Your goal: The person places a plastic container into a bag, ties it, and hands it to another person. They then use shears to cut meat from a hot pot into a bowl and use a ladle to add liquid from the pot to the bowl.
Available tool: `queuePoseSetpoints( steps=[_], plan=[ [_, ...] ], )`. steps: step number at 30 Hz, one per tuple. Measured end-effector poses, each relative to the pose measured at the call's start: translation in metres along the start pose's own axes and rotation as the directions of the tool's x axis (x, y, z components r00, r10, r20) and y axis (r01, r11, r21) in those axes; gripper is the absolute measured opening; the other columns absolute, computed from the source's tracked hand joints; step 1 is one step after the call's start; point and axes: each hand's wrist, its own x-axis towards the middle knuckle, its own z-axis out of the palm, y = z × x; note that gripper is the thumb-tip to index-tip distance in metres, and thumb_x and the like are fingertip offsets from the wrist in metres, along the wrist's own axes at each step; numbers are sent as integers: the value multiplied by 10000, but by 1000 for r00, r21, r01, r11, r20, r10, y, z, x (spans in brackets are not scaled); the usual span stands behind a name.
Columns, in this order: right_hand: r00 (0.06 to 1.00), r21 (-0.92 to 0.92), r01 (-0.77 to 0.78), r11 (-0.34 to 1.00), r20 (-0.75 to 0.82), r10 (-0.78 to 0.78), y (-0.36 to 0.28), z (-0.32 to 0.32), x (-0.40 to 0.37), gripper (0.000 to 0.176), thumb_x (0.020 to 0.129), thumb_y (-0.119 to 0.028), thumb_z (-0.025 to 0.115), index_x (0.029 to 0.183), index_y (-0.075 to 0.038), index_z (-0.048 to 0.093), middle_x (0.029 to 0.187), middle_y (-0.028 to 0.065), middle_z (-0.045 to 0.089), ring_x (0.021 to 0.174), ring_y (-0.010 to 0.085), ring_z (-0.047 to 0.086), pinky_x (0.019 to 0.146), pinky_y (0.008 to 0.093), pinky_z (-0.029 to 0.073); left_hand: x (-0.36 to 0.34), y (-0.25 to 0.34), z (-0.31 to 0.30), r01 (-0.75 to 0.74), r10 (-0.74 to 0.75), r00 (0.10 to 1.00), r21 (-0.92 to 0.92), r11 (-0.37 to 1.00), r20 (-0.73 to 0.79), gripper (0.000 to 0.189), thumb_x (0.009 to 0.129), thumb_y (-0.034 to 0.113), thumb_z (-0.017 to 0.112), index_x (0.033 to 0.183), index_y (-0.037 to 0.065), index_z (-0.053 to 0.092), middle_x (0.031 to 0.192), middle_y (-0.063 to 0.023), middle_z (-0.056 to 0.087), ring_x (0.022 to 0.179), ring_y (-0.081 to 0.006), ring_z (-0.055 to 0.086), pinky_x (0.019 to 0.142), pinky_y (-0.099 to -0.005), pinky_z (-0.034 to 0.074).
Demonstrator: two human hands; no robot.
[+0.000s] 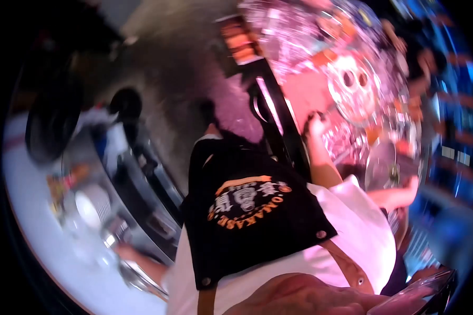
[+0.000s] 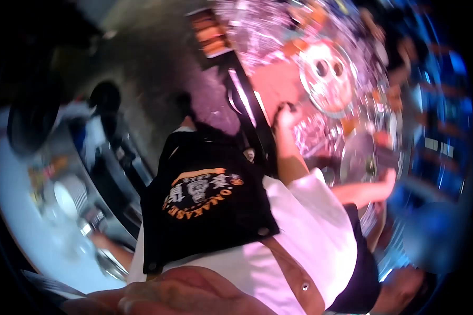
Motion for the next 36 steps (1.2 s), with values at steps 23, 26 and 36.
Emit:
queuePoseSetpoints(
  steps=[23, 26, 36],
  plan=[
    [969, -261, -151, 953, -230, 91, -40, -102, 12, 431, 859, -123, 629, 1262, -39, 502, 864, 70, 612, 746, 154, 598, 663, 290, 490, -251, 859, -264, -180, 781, -484, -829, -530, -395, 212, 861, 234, 657, 1000, 83, 710, 916, -145, 693, 829, -308, 672, 717, -380, 513],
    [909, 48, -396, 917, -123, 399, -74, -130, 42, 170, 934, -196, 548, 1082, -115, 566, 690, 27, 531, 465, 94, 438, 390, 239, 326, -278, 894, -244, -160, 677, -612, -774, -613, -409, 200, 853, 242, 666, 982, 97, 716, 908, -129, 695, 844, -308, 675, 717, -385, 516],
    [864, 178, -455, 872, -150, 481, -65, -87, 132, 154, 906, -249, 646, 920, -97, 625, 612, 8, 521, 461, 132, 466, 416, 291, 369, -278, 939, -290, -117, 655, -655, -805, -581, -377, 227, 922, 170, 583, 1113, 53, 625, 927, -186, 664, 878, -332, 659, 761, -398, 508]
  ],
)
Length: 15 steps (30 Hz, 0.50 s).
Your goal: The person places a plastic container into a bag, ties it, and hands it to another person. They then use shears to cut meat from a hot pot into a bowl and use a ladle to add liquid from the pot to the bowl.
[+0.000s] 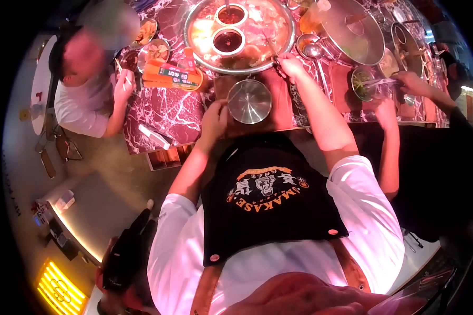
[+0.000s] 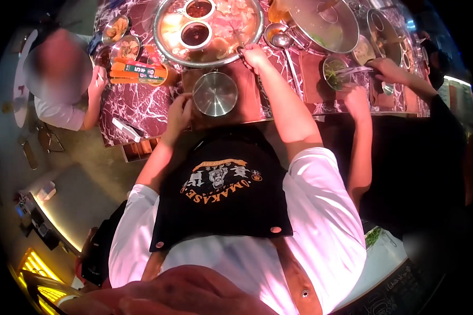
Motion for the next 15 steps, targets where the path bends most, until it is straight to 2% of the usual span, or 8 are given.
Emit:
queuePoseSetpoints(
  steps=[1, 2, 4, 5, 7, 10, 12, 15],
  plan=[
    [968, -288, 107, 952, -189, -166, 5, 5, -3, 256, 864, -242, 687, 1035, -57, 643, 782, 84, 648, 663, 195, 615, 602, 346, 498, 17, 6, 0, -22, 23, 1000, 58, 998, -10, 219, 923, 154, 572, 1111, 59, 632, 941, -184, 664, 892, -338, 652, 766, -400, 505],
    [953, -453, 157, 877, -165, -256, 27, -5, 16, 384, 826, -267, 710, 1142, -66, 626, 1012, 141, 690, 943, 264, 658, 846, 371, 502, 37, 13, 2, -49, 51, 999, 115, 992, -18, 213, 924, 139, 561, 1108, 64, 639, 955, -183, 663, 906, -343, 646, 771, -401, 502],
    [956, -624, 122, 772, -136, -261, 3, -11, -24, 465, 811, -289, 700, 1224, -106, 588, 1135, 183, 658, 1085, 322, 623, 941, 396, 471, 76, 24, 15, -40, 46, 998, 155, 987, -38, 214, 921, 143, 557, 1101, 72, 648, 963, -180, 664, 905, -350, 644, 767, -411, 502],
    [957, -619, 120, 776, -137, -257, -5, -15, -36, 465, 811, -289, 700, 1224, -106, 588, 1135, 183, 658, 1085, 322, 623, 941, 396, 471, 96, 30, 24, -27, 42, 996, 183, 983, -82, 215, 917, 148, 554, 1094, 80, 656, 970, -177, 665, 904, -358, 642, 762, -422, 501],
    [948, -791, 86, 605, -121, -293, -12, -28, -43, 531, 815, -298, 672, 1299, -129, 533, 1153, 194, 647, 1091, 362, 609, 947, 416, 473, 143, 38, 43, -78, 102, 992, 273, 959, -74, 202, 899, 174, 570, 1051, 111, 688, 965, -166, 669, 897, -348, 647, 760, -430, 509],
    [951, -859, 117, 499, -48, -307, -22, -55, -42, 525, 830, -246, 636, 1327, -138, 506, 1161, 207, 639, 1076, 369, 615, 916, 450, 487, 204, 42, 59, -6, 37, 998, 484, 875, -55, 207, 880, 234, 595, 1037, 172, 715, 1020, -111, 680, 918, -318, 650, 778, -401, 514],
    [937, -909, 137, 394, -11, -350, -34, -64, -50, 481, 842, -211, 603, 1304, -125, 501, 1133, 189, 631, 1054, 378, 616, 871, 485, 497, 234, 56, 59, 38, -74, 997, 613, 789, 33, 205, 856, 254, 600, 1000, 184, 729, 999, -104, 689, 922, -320, 651, 787, -408, 515],
    [929, -915, 140, 379, -11, -370, -41, -76, -52, 452, 848, -175, 573, 1294, -139, 506, 1106, 165, 617, 1020, 360, 624, 834, 488, 507, 253, 72, 58, -42, -96, 978, 622, 782, 187, 233, 811, 198, 568, 959, 187, 747, 982, -129, 695, 937, -323, 659, 830, -435, 517]
  ],
)
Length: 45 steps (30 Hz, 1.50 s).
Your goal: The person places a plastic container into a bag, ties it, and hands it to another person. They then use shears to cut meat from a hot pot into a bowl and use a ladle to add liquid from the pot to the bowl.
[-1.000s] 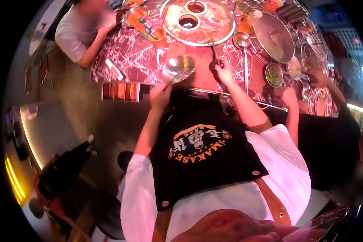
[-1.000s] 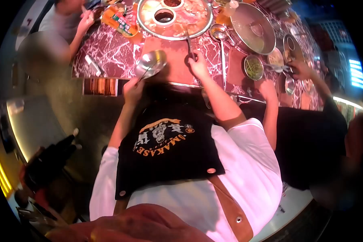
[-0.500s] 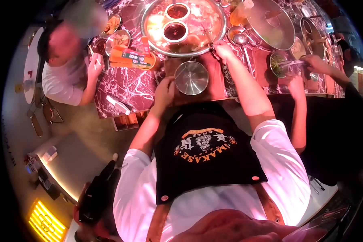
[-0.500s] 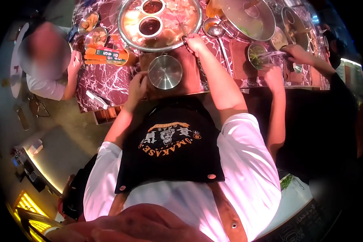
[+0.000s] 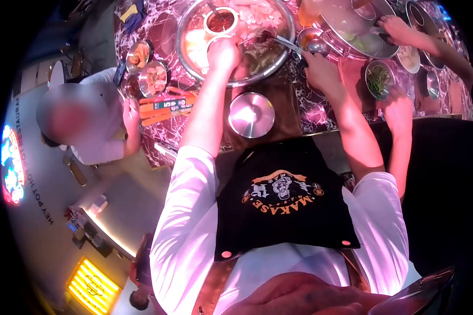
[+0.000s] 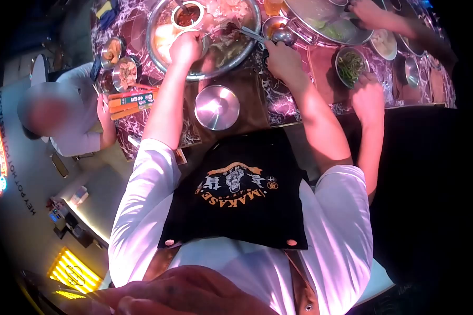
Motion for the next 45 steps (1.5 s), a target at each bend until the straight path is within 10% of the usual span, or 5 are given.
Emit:
queuePoseSetpoints(
  steps=[9, 11, 14, 34, 45],
  plan=[
    [970, -200, 229, 953, -36, -241, 22, -8, 21, 446, 845, -78, 528, 1281, -168, 522, 1037, 144, 602, 973, 322, 629, 784, 457, 516, 29, -33, 44, 1, 28, 992, -232, 973, 123, 270, 806, 102, 567, 1008, 112, 747, 910, -126, 725, 864, -252, 697, 790, -332, 529],
    [981, -177, 192, 965, 33, -189, 19, -9, 24, 435, 836, -119, 553, 1269, -149, 525, 1073, 146, 609, 997, 325, 628, 799, 452, 516, 6, 1, 30, 440, -258, 894, -607, 662, 366, 239, 847, 18, 545, 995, 24, 733, 826, -97, 717, 772, -190, 684, 696, -291, 525],
    [999, -94, 51, 994, 11, -51, 8, -10, 10, 497, 806, -203, 596, 1292, -140, 514, 1127, 162, 610, 1035, 334, 622, 851, 452, 505, 6, -36, 104, 288, -217, 949, -910, 299, 229, 195, 891, 36, 571, 1015, -8, 714, 782, -30, 664, 606, -98, 566, 549, -247, 458],
    [998, 11, -13, 1000, 66, 12, -59, 35, 73, 706, 714, -419, 684, 1311, -117, 459, 1148, 197, 614, 1084, 354, 609, 899, 468, 493, -5, -55, 84, 305, -279, 944, -784, 541, 174, 225, 881, 82, 619, 1079, 20, 706, 801, -1, 658, 658, -67, 548, 590, -230, 438],
    [977, -153, 77, 985, 209, -44, -48, -1, 70, 530, 790, -243, 654, 1283, -121, 503, 1016, 218, 677, 965, 382, 652, 851, 479, 507, -6, -53, 101, 411, -301, 889, -891, 191, 346, 194, 879, 84, 625, 1044, 22, 706, 780, 7, 633, 642, -73, 532, 560, -226, 423]
  ],
)
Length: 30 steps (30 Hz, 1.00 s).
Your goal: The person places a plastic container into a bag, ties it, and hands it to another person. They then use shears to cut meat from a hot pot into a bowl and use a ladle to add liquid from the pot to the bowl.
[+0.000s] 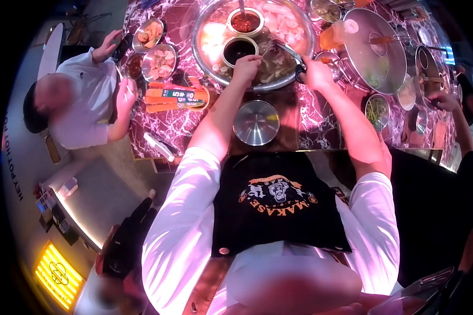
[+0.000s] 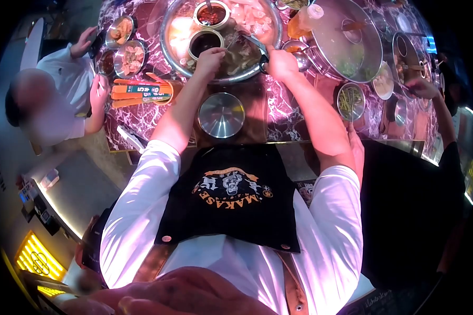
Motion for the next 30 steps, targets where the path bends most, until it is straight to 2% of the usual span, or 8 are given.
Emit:
queuePoseSetpoints(
  steps=[5, 7, 11, 14, 20, 23, 25, 30],
  plan=[
    [997, -23, -31, 999, 71, 32, 7, 1, -1, 564, 797, -341, 661, 1269, -102, 463, 1088, 214, 659, 1021, 375, 641, 878, 470, 500, -12, -1, 7, -9, 9, 1000, -43, 999, -9, 203, 867, 75, 632, 1043, 17, 715, 835, -13, 673, 686, -84, 563, 607, -242, 459],
    [989, -34, -108, 994, 103, 111, -2, -9, -1, 698, 774, -442, 677, 1313, -100, 395, 1152, 212, 639, 1077, 359, 627, 914, 456, 487, -11, -1, 9, -84, 84, 996, 36, 996, 9, 191, 904, 93, 617, 1067, 28, 692, 730, 25, 589, 580, -51, 475, 496, -203, 367],
    [995, -16, -93, 995, 21, 94, -8, 1, 10, 674, 779, -423, 680, 1304, -96, 412, 1133, 203, 648, 1079, 347, 628, 916, 451, 485, -13, -3, 13, -135, 135, 989, 10, 991, 57, 189, 901, 78, 616, 1061, 21, 699, 756, 14, 611, 602, -53, 484, 516, -203, 374],
    [993, -50, -106, 993, 42, 108, -9, 7, 14, 611, 790, -387, 671, 1283, -103, 448, 1097, 196, 663, 1047, 347, 642, 895, 451, 497, -8, -7, 14, -35, 42, 997, -100, 994, 69, 186, 898, 65, 614, 1052, 9, 702, 785, 4, 627, 623, -59, 502, 528, -207, 385],
    [996, -175, 4, 985, 90, 12, 4, -18, 6, 487, 794, -250, 660, 1231, -97, 508, 1032, 196, 679, 969, 363, 662, 845, 463, 522, -14, -19, 20, -161, 161, 987, 10, 987, -3, 202, 879, 63, 606, 1043, 8, 711, 835, -36, 678, 668, -80, 563, 563, -233, 433],
    [996, -193, 52, 980, 84, -36, 10, -27, -8, 487, 778, -192, 667, 1231, -99, 515, 1039, 197, 676, 968, 360, 662, 847, 465, 523, -15, -20, 23, -83, 90, 996, -245, 966, 19, 192, 888, 64, 602, 1048, 8, 692, 755, -17, 619, 589, -71, 517, 489, -223, 388],
    [994, -203, 81, 976, 87, -65, 16, -31, -16, 546, 768, -211, 670, 1276, -122, 492, 1044, 191, 678, 981, 355, 659, 847, 461, 523, -25, -7, 15, 121, -85, 991, -433, 893, 100, 189, 897, 58, 595, 1064, 4, 663, 687, 12, 539, 510, -59, 443, 417, -216, 321],
    [995, -196, -57, 979, 72, 72, 12, -41, -32, 667, 765, -406, 642, 1337, -144, 420, 1080, 197, 674, 1019, 361, 649, 857, 460, 516, -35, 8, 12, 134, -85, 987, -403, 905, 137, 189, 922, 73, 582, 1089, 12, 644, 672, 28, 502, 471, -51, 383, 387, -211, 268]
  ],
)
